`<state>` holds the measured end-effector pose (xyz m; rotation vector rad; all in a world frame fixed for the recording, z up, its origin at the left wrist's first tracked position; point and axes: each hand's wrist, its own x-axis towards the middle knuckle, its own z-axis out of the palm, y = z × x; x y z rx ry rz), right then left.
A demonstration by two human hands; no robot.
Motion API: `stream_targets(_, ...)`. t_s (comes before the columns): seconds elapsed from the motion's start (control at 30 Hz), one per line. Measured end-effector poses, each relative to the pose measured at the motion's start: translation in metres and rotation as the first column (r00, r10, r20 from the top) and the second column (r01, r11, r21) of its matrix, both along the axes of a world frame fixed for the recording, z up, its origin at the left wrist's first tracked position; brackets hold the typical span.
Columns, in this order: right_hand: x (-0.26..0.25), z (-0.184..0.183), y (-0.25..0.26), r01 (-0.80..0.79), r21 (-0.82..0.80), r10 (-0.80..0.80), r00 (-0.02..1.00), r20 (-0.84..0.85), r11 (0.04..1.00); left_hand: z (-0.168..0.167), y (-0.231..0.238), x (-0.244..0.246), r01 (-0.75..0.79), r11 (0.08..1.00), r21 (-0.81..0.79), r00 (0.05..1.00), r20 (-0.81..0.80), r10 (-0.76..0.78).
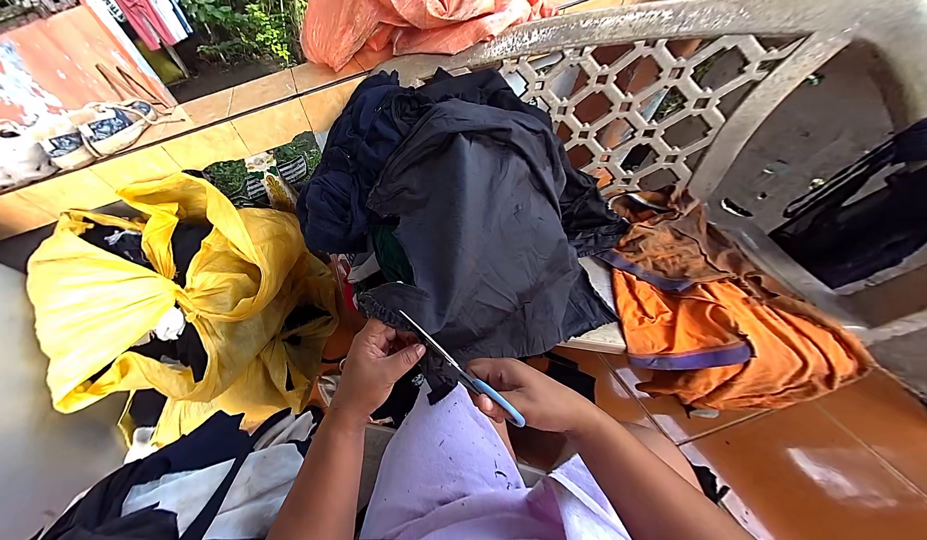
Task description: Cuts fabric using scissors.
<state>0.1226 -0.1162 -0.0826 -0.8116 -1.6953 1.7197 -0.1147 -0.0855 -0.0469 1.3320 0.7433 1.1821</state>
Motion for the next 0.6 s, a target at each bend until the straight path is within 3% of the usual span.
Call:
stream_targets(0.13, 0.003, -0.004, 0.000, -0.038, 0.064, 0.041, 0.998, -0.052, 0.997, 0.004, 0.002, -0.007, 0.061, 0.998, -0.017, 0.998, -0.001, -0.061)
stream_targets(0.33, 0.004, -0.007, 0.000, -0.101, 0.013, 0.102, 0.991, -0.082, 0.995, 0.009, 0.000, -0.008, 0.089, 0.994, -0.070, 0.995, -0.046, -0.092)
stream_targets(0.6, 0.005, 0.002, 0.002, -0.102, 0.039, 0.101, 0.994, 0.028, 0.994, 0.019, 0.002, -0.011, 0.261, 0.958, -0.122, 0.939, -0.198, -0.281)
